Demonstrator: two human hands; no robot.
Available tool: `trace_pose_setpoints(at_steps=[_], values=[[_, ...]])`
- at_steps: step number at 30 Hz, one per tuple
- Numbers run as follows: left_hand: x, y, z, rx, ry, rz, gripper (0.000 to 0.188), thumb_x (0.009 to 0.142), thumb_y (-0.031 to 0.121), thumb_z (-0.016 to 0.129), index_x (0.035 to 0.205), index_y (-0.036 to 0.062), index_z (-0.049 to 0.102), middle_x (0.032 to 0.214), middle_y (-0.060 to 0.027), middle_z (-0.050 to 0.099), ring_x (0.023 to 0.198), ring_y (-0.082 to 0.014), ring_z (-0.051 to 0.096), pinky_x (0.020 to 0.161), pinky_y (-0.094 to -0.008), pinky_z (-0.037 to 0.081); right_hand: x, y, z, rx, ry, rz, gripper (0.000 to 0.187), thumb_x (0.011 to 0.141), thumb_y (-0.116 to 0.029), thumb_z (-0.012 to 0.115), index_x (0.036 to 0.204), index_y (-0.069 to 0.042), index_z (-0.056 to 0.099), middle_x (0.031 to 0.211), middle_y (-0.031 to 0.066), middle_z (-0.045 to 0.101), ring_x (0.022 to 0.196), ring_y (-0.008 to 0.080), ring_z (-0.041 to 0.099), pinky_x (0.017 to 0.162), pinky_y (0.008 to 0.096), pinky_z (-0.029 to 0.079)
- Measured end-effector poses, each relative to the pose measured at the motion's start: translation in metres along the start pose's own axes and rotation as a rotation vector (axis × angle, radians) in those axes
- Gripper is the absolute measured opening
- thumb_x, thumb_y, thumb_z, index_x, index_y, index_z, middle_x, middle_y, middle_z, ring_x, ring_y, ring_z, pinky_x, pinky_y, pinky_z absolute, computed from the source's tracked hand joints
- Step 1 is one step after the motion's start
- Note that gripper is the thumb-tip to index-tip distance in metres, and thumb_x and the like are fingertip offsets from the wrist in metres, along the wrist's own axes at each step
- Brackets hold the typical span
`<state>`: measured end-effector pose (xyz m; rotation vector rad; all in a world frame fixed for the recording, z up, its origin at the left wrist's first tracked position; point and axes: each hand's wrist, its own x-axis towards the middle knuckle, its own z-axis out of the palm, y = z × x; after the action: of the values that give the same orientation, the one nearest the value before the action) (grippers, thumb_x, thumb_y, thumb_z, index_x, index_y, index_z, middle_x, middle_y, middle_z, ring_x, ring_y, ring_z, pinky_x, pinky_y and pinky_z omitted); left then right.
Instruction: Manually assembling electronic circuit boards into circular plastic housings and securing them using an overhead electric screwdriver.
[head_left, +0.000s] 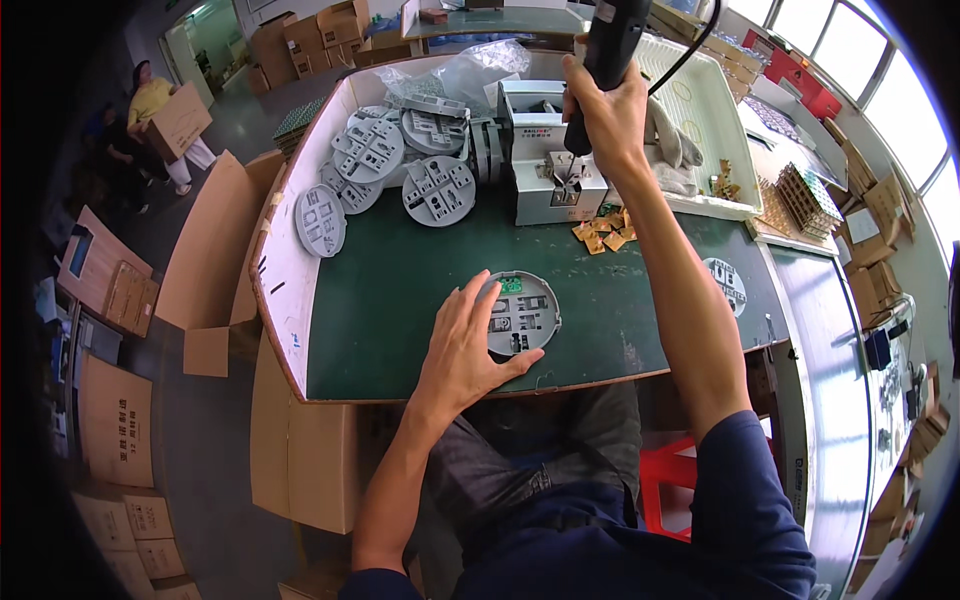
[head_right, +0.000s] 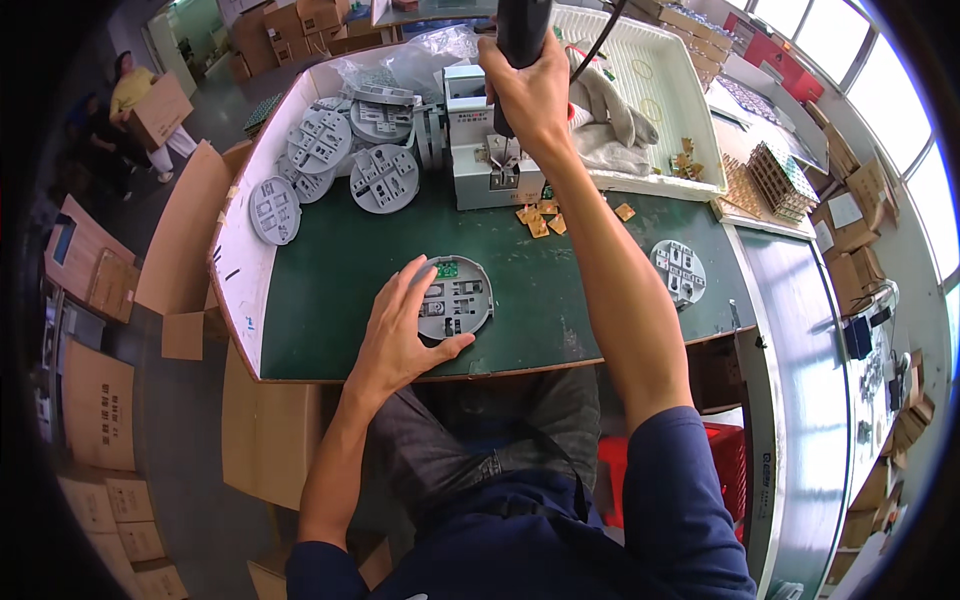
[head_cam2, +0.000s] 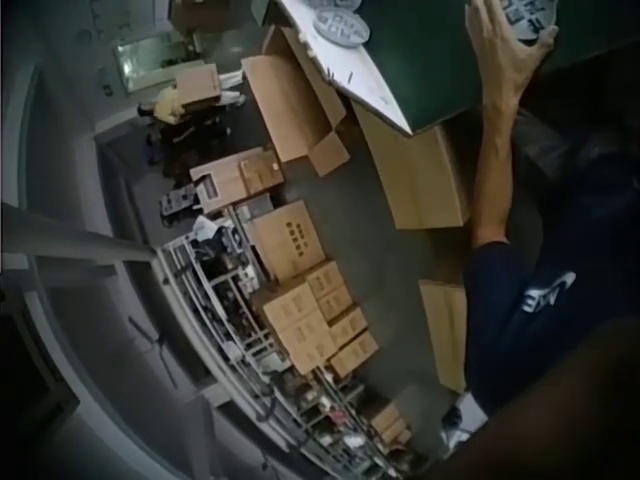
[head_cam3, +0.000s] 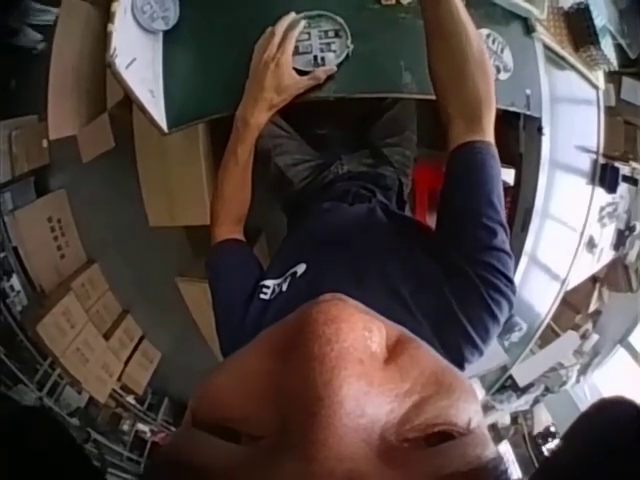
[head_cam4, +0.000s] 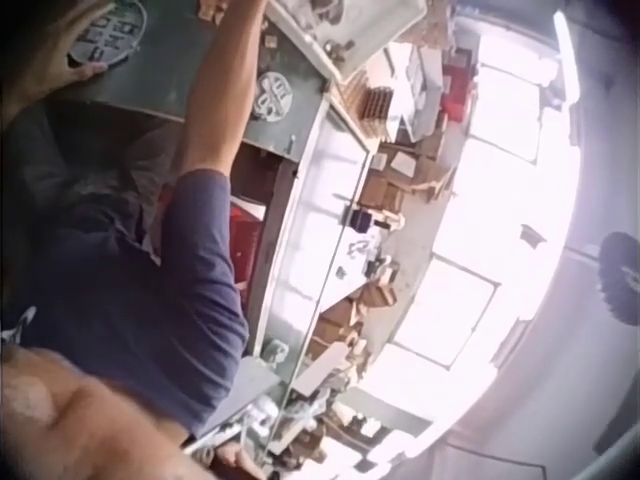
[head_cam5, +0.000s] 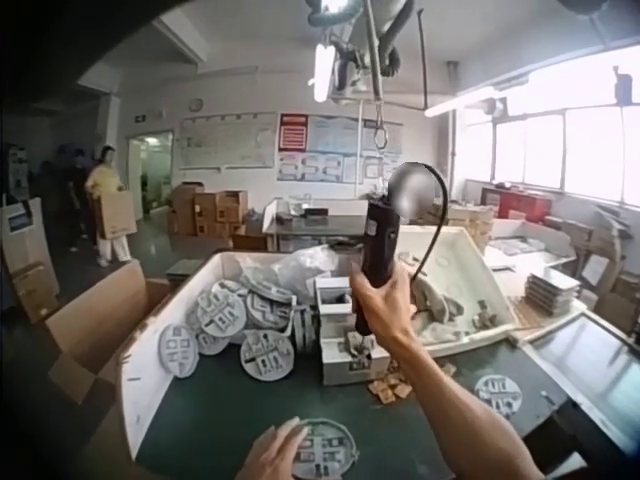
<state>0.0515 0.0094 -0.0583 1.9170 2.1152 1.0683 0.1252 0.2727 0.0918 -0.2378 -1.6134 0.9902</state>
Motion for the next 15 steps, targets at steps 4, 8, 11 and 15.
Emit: trace_pose_setpoints(at_steps=[4, 8, 11, 15], values=[[0.000, 0.001, 0.000, -0.011, -0.003, -0.014, 0.093, 0.078, 0.055, 0.081, 0.145, -0.0010, 0.047, 0.156, -0.0186, 0.041, 0.140, -0.0382, 0.044, 0.117, -0.0474, 0.036, -0.005, 0.000, 0.003, -0.043, -0.053, 0.058, 0.045, 0.095, -0.019, 0.071, 0.132, 0.001, 0.055, 0.067, 0.0023, 0.057, 0.055, 0.0103, 0.056, 0.053, 0.0275, 0.048], [0.000, -0.002, 0.002, 0.042, 0.034, 0.035, 0.093, 0.080, 0.056, 0.080, 0.143, -0.0032, 0.048, 0.152, -0.0180, 0.042, 0.132, -0.0381, 0.048, 0.114, -0.0484, 0.039, -0.032, -0.014, 0.004, 0.065, -0.104, 0.102, 0.050, 0.095, -0.017, 0.070, 0.138, 0.001, 0.052, 0.066, 0.0019, 0.056, 0.054, 0.0105, 0.055, 0.053, 0.0279, 0.049], [0.000, -0.002, 0.003, 0.058, 0.050, 0.059, 0.093, 0.080, 0.057, 0.080, 0.144, -0.0025, 0.047, 0.152, -0.0181, 0.041, 0.133, -0.0388, 0.047, 0.114, -0.0493, 0.039, -0.058, -0.031, 0.013, 0.151, -0.126, 0.124, 0.051, 0.095, -0.016, 0.069, 0.139, 0.002, 0.050, 0.066, 0.0016, 0.055, 0.053, 0.0105, 0.054, 0.053, 0.0283, 0.049], [0.001, -0.003, 0.003, 0.058, 0.049, 0.069, 0.094, 0.081, 0.058, 0.079, 0.145, -0.0020, 0.045, 0.152, -0.0183, 0.041, 0.134, -0.0396, 0.046, 0.114, -0.0500, 0.039, -0.083, -0.041, 0.032, 0.218, -0.163, 0.170, 0.049, 0.095, -0.014, 0.067, 0.139, 0.002, 0.049, 0.065, 0.0015, 0.054, 0.053, 0.0106, 0.053, 0.052, 0.0289, 0.048]])
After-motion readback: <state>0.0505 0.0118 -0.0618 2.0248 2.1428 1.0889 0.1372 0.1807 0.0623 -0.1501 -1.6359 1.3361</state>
